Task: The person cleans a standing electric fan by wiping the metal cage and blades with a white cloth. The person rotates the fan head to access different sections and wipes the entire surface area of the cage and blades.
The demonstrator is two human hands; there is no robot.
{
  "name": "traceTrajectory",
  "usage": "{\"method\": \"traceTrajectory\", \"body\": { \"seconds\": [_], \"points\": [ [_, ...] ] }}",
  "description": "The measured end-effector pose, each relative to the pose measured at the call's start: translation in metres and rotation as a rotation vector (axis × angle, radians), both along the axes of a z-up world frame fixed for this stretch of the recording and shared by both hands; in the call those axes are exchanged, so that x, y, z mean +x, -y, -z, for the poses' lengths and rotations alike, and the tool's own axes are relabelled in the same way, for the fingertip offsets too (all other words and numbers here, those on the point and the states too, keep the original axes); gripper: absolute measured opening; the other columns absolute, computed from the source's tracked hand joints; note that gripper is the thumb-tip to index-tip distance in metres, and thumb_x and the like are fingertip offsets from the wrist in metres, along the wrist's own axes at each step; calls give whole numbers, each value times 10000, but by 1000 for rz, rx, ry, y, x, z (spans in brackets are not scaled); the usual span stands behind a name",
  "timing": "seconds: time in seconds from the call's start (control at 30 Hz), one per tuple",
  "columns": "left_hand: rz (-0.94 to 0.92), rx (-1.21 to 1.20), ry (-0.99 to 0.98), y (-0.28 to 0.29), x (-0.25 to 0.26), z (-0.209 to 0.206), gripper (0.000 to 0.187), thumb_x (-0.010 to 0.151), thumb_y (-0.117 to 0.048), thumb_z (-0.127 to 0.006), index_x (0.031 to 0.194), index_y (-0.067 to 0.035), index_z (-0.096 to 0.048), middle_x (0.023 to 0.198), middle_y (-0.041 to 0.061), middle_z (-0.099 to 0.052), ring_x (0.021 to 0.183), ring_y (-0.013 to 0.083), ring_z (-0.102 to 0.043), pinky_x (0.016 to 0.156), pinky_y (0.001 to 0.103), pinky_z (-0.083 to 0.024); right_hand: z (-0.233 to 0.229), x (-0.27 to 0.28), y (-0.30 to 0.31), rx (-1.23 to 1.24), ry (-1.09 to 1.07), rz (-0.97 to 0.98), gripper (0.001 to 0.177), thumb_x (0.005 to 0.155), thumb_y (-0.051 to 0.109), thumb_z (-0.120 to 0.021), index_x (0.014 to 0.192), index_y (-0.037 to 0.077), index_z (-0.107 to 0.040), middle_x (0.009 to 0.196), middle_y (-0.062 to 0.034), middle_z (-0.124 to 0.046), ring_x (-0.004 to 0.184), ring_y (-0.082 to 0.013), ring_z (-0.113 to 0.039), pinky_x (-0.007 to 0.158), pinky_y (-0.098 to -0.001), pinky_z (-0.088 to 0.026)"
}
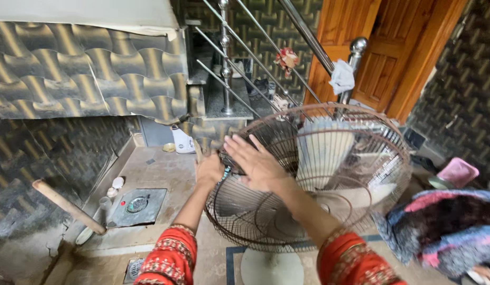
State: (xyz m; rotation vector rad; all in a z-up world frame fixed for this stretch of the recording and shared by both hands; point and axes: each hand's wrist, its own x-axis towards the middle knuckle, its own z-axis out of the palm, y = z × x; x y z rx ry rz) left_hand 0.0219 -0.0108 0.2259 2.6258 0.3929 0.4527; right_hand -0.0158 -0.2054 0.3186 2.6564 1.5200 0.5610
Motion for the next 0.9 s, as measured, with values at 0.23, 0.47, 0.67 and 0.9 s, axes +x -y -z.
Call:
{"method": "traceTrajectory", "body": {
  "seconds": [0.23, 0.47, 0.67, 0.9],
  "points": [
    [276, -13, 380, 76, -2, -66, 838, 980, -514, -574, 1557, 29, -301, 1659, 220, -272, 1551, 339, -247, 1248, 499, -179, -50, 16, 91, 185, 103, 66, 1182, 734, 398, -859, 1599, 46, -134, 1694, -129, -148, 1589, -258, -75, 1285, -513, -79],
    [288, 211, -67, 156, -9, -141, 1444, 674, -709, -814, 1590, 5, 44, 1698, 169, 19, 1578, 269, 36, 1277, 435, -51, -95, 57, 167, 103, -157, 465, 1503, 579, 516, -947, 1586, 61, 72, 1690, -127, 60, 1555, -244, 60, 1262, -435, -13],
    [270, 215, 184, 154, -3, -111, 1479, 560, -517, -942, 1588, 17, -23, 1697, 184, -72, 1587, 301, -21, 1288, 471, -63, -74, 67, 176, 139, -135, 445, 1479, 566, 510, -947, 1610, 92, 14, 1706, -76, -63, 1587, -221, -31, 1300, -424, -41],
    [265, 195, 89, 144, 1, -117, 1468, 576, -493, -939, 1600, -24, 1, 1707, 154, -29, 1587, 281, 12, 1290, 442, -48, -68, 67, 166, 195, -110, 447, 1454, 601, 520, -929, 1602, 35, 7, 1700, -109, -81, 1581, -249, -52, 1286, -444, -38]
  ]
}}
